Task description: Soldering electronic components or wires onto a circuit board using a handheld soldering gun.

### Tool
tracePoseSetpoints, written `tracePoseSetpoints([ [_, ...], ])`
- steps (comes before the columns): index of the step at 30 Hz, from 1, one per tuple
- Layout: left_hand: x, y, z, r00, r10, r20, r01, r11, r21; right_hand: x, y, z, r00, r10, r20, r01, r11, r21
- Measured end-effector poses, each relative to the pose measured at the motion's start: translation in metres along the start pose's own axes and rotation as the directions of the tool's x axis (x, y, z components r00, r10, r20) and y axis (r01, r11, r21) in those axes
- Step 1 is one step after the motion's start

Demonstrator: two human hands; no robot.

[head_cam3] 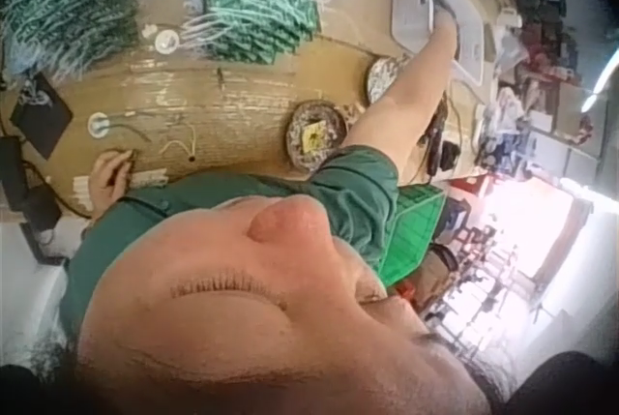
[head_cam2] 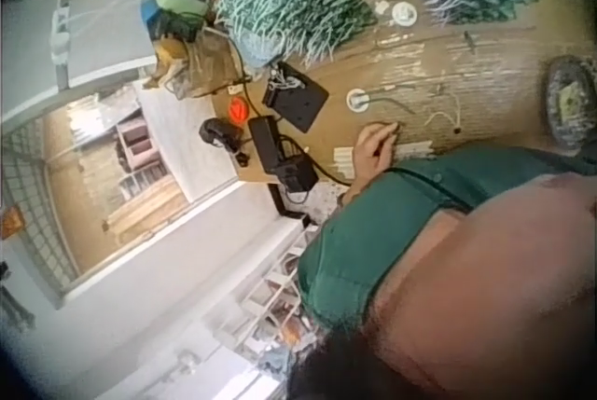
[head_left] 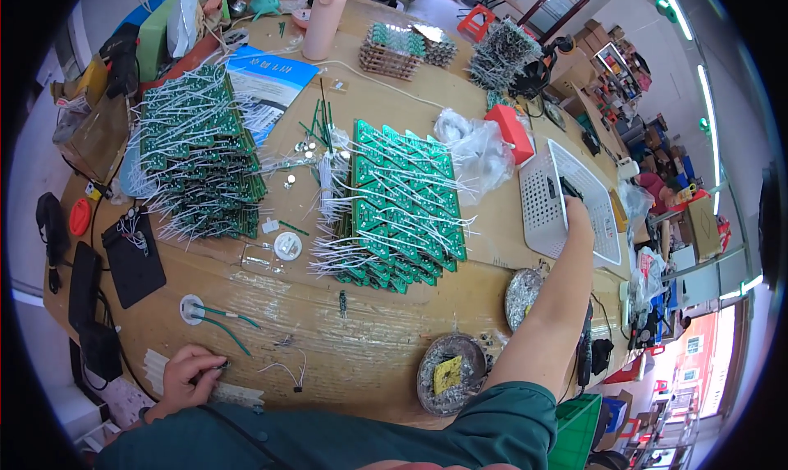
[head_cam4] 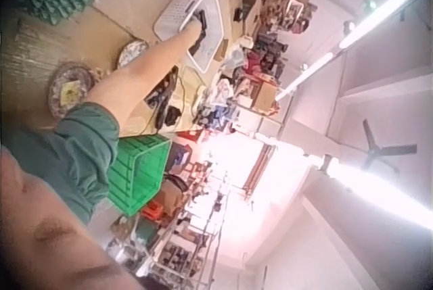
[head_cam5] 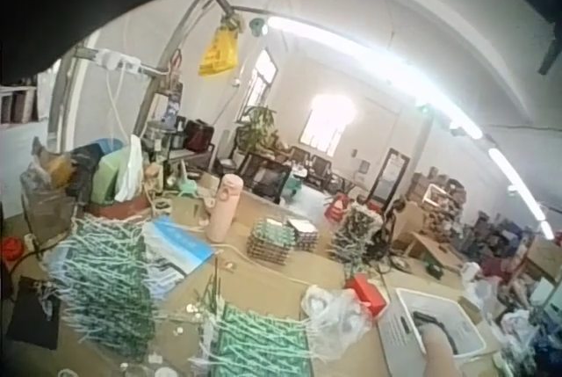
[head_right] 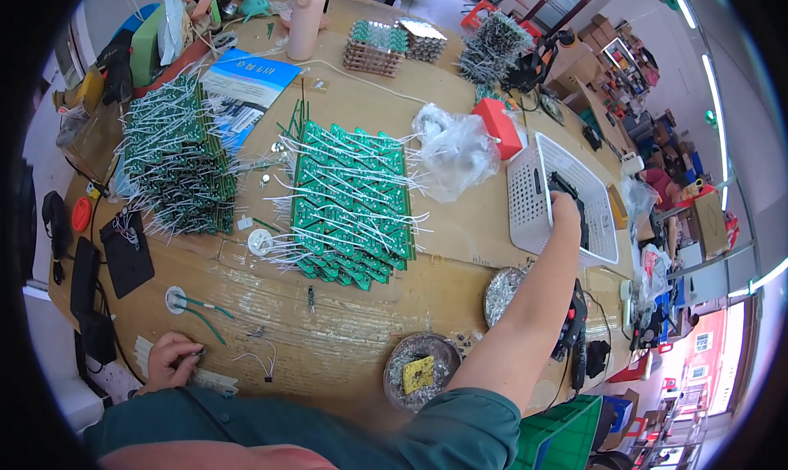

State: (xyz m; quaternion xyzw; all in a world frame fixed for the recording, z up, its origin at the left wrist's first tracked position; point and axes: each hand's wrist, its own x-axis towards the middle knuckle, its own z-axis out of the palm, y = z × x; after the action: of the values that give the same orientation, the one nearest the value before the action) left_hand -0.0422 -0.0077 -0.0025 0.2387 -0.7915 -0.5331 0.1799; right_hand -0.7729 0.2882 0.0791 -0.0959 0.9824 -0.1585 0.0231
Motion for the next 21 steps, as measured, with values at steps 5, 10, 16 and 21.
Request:
tracePoseSetpoints([
  [5,0.005,0.004,0.001,1.0,-0.011,-0.011,0.01,1.0,-0.019,-0.037,-0.031,-0.004,0.982,-0.097,-0.163,0.044,0.953,-0.301],
  [10,0.002,0.004,0.0,0.999,0.04,-0.022,-0.04,0.999,0.007,-0.035,-0.01,-0.004,0.963,-0.178,-0.201,0.109,0.943,-0.313],
  [16,0.007,0.0,0.001,0.998,0.06,-0.012,-0.06,0.998,0.012,-0.02,0.001,0.004,0.991,-0.043,-0.128,0.002,0.953,-0.302],
  [21,0.005,0.001,0.001,1.0,0.026,-0.012,-0.026,1.0,-0.001,-0.031,-0.021,0.002,0.976,-0.054,-0.212,-0.031,0.924,-0.382],
])
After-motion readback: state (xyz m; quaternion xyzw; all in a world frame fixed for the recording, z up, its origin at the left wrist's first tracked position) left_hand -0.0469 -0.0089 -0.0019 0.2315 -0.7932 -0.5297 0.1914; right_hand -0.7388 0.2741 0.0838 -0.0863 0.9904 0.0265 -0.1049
